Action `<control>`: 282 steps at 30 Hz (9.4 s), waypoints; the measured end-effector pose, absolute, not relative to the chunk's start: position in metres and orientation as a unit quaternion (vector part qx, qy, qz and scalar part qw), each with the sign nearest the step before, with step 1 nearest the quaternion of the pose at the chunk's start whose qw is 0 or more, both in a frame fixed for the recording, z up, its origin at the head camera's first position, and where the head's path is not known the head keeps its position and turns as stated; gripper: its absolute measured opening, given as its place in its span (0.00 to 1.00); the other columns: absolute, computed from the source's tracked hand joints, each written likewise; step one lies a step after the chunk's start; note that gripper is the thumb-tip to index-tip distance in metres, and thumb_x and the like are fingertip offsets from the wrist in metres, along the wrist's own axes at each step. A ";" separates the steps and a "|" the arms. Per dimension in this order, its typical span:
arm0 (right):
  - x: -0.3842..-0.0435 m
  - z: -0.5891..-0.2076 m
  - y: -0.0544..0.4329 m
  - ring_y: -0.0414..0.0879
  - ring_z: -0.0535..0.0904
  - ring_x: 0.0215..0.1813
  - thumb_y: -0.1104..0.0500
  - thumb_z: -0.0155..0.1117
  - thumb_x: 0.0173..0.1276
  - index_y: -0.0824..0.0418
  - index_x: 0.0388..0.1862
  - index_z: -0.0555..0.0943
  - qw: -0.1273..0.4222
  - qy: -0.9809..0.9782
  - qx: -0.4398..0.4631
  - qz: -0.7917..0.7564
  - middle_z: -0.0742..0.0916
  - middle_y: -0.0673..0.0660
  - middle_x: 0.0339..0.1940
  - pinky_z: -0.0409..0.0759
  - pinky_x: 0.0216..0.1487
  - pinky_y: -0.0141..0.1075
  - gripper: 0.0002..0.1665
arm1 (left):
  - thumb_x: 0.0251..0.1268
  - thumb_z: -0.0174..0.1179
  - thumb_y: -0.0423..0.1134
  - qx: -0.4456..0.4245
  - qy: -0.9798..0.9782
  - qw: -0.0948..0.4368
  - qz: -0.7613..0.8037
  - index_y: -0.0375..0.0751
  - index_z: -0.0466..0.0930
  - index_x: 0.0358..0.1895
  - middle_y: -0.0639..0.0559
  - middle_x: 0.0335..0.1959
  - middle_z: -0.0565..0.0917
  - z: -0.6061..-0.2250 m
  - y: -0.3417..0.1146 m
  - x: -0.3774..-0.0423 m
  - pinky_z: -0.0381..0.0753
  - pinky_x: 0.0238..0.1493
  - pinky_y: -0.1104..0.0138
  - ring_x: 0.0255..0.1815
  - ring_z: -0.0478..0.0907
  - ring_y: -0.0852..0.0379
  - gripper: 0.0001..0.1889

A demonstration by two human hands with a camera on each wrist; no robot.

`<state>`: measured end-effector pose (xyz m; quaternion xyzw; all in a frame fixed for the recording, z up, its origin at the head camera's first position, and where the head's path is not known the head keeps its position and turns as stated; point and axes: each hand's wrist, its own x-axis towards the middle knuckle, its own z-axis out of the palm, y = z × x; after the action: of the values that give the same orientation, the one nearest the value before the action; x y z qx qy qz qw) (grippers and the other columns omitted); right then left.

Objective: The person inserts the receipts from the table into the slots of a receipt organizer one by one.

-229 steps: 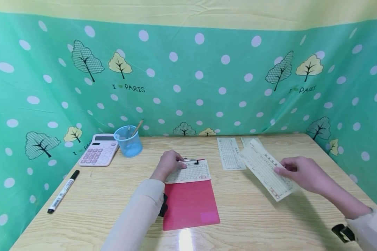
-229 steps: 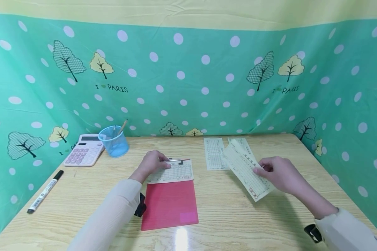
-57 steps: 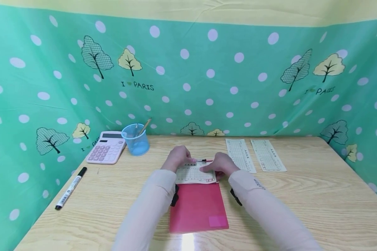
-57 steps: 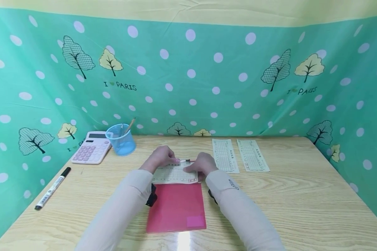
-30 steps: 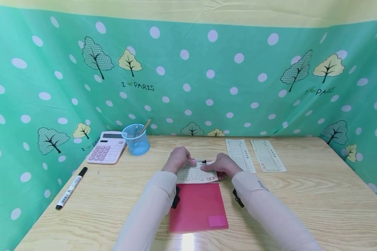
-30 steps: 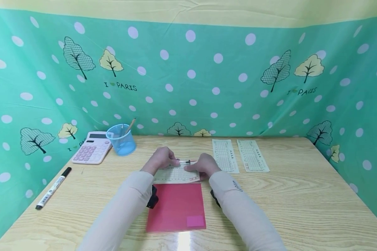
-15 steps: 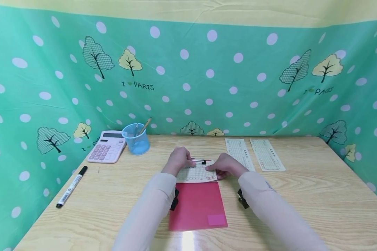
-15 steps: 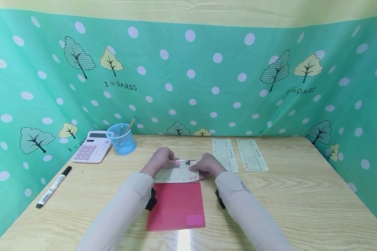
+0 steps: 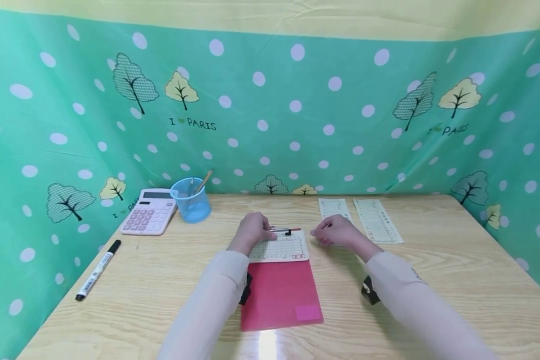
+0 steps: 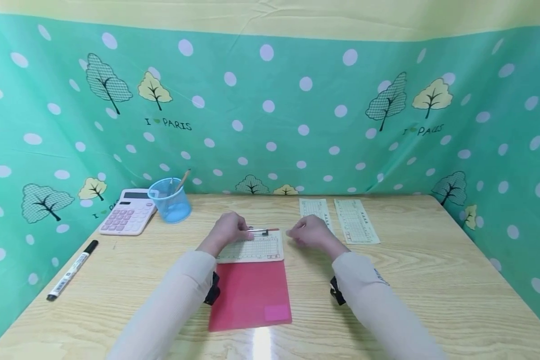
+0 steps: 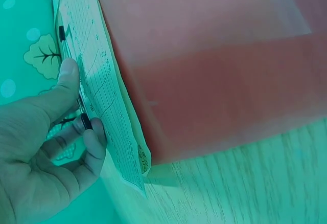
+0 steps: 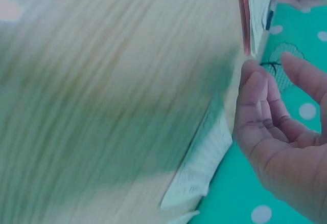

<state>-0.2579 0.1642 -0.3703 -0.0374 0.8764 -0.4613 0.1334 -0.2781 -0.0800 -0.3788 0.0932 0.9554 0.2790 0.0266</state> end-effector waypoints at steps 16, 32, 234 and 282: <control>-0.248 -0.365 0.217 0.64 0.80 0.57 0.57 0.59 0.78 0.74 0.67 0.71 0.068 0.880 -0.014 -0.470 0.79 0.72 0.59 0.80 0.57 0.50 0.27 | 0.54 0.78 0.38 0.078 0.956 0.022 0.281 0.37 0.85 0.25 0.50 0.30 0.82 -0.378 -0.082 -0.275 0.77 0.48 0.58 0.38 0.75 0.52 0.11; -0.260 -0.380 0.222 0.72 0.68 0.68 0.51 0.68 0.69 0.81 0.68 0.64 0.059 0.931 0.092 -0.349 0.72 0.78 0.68 0.70 0.67 0.57 0.44 | 0.54 0.78 0.38 0.071 0.956 0.031 0.283 0.38 0.83 0.24 0.50 0.31 0.81 -0.379 -0.078 -0.275 0.77 0.47 0.59 0.37 0.73 0.53 0.13; -0.260 -0.387 0.100 0.41 0.79 0.14 0.55 0.80 0.59 0.65 0.31 0.77 0.185 0.860 0.116 -0.461 0.78 0.53 0.19 0.81 0.22 0.31 0.20 | 0.60 0.75 0.40 0.067 0.951 0.160 0.257 0.42 0.75 0.16 0.55 0.15 0.69 -0.359 -0.079 -0.298 0.66 0.23 0.69 0.20 0.64 0.60 0.20; -0.247 -0.379 0.135 0.40 0.82 0.17 0.64 0.71 0.67 0.75 0.35 0.83 0.189 0.795 0.087 -0.569 0.84 0.58 0.19 0.82 0.24 0.30 0.12 | 0.55 0.78 0.40 0.085 0.963 0.053 0.251 0.40 0.80 0.23 0.48 0.34 0.81 -0.377 -0.076 -0.283 0.76 0.47 0.59 0.39 0.72 0.51 0.15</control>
<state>-0.2474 0.1353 -0.3794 0.0872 0.7953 -0.5693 0.1892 -0.2832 -0.0760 -0.3767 0.0854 0.9627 0.2512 0.0527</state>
